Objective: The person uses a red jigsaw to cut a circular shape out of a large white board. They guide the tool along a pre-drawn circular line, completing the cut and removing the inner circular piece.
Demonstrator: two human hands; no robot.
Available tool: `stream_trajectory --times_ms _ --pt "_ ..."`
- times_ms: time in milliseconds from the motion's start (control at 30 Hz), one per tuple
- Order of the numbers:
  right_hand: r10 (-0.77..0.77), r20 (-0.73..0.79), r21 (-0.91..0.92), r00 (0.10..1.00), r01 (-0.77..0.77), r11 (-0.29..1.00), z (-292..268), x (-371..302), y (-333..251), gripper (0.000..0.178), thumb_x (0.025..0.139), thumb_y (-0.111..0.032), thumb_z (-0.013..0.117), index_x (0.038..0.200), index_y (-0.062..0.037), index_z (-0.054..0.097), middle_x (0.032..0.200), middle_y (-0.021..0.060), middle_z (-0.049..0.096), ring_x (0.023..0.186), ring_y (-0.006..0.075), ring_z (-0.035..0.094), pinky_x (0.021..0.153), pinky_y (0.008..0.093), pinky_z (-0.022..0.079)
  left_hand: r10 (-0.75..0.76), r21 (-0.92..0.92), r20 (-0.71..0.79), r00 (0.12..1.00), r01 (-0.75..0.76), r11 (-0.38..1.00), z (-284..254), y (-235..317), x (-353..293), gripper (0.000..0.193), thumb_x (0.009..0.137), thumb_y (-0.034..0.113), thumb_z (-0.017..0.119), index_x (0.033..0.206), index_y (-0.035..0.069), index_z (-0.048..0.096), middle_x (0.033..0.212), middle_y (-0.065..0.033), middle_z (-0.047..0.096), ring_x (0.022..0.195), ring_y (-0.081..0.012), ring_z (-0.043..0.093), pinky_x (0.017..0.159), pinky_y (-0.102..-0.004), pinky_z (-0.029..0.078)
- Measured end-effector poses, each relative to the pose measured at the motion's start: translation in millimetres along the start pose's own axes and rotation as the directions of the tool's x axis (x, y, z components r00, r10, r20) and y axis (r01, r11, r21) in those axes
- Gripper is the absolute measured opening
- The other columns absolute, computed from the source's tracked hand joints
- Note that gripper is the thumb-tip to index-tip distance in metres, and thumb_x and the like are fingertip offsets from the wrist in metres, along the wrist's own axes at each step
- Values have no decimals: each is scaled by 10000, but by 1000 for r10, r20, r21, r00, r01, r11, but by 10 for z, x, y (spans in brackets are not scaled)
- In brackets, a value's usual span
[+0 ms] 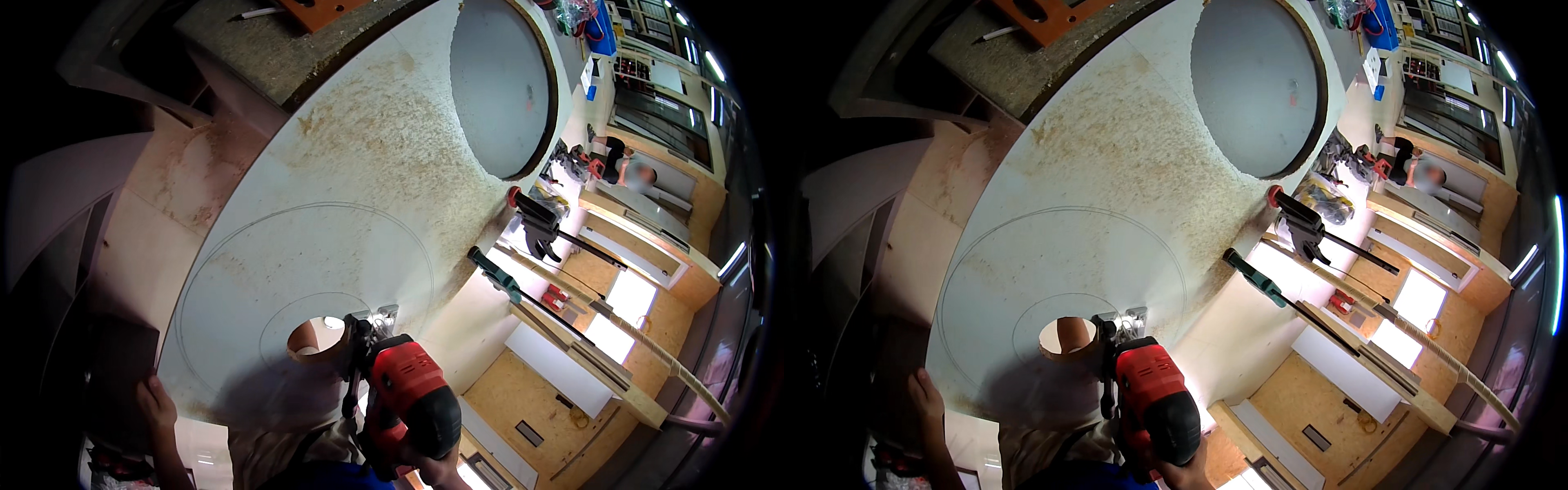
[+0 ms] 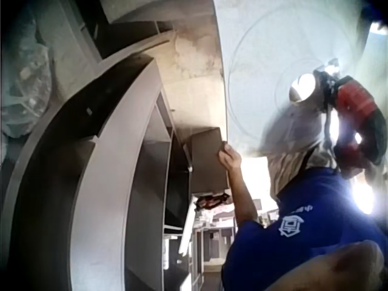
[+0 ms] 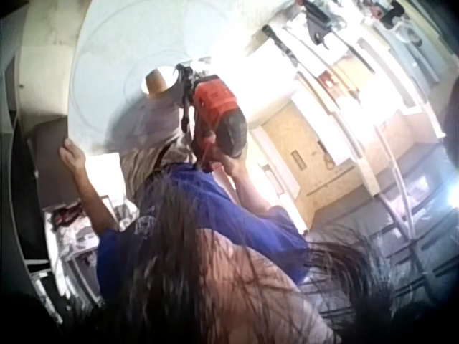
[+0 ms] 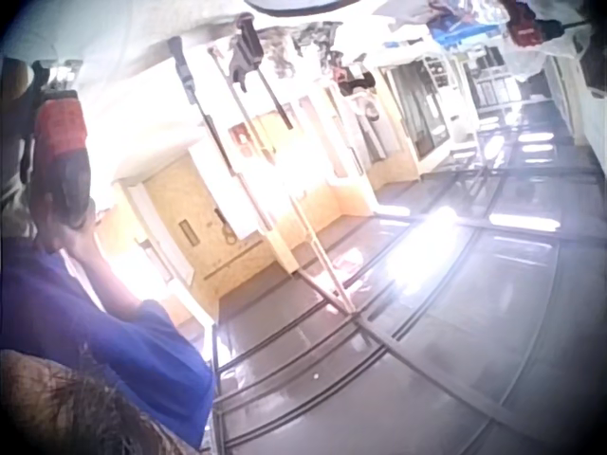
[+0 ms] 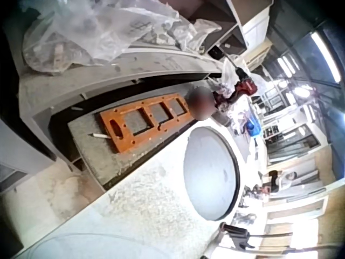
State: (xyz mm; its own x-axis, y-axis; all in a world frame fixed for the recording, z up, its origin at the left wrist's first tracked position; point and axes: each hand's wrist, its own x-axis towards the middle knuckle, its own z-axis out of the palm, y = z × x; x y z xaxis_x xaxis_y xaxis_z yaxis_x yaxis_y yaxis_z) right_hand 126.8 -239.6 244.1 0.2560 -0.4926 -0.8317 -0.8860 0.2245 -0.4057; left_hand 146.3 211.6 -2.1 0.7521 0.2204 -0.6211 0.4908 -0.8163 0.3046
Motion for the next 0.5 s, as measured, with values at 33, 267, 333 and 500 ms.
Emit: stream_trajectory --times_ms 33,267,333,500 --pt "-18 10 -7 1000 18 1000 -26 8 28 683 625 -23 730 1282 29 550 1038 89 673 943 189 654 842 324 516 17 -22 -7 1000 -18 1000 6 -10 4 534 1055 394 416 1156 -95 605 1103 -322 612 1059 -467 585 934 -484 452" --pt "-91 24 -33 996 92 995 -75 38 80 672 654 -45 759 1289 18 548 1052 87 677 953 192 657 856 332 513 45 -26 -133 990 -48 998 130 -128 -3 542 1054 394 423 1124 -113 602 1058 -312 623 1010 -457 601 907 -471 466" --pt "-74 50 -50 996 77 996 -128 36 108 666 659 -47 760 1288 15 550 1053 87 677 959 188 657 858 328 511 38 -62 -62 997 -42 997 60 -75 12 544 1054 393 422 1109 -120 596 1032 -312 622 979 -454 607 876 -468 471" --pt "-96 66 -96 993 102 990 -205 38 193 628 672 -53 757 1268 7 568 1048 79 680 958 182 659 856 321 508 58 -76 -116 992 -67 995 64 34 -8 549 1054 395 420 1055 -127 590 959 -314 615 895 -450 612 796 -469 473"
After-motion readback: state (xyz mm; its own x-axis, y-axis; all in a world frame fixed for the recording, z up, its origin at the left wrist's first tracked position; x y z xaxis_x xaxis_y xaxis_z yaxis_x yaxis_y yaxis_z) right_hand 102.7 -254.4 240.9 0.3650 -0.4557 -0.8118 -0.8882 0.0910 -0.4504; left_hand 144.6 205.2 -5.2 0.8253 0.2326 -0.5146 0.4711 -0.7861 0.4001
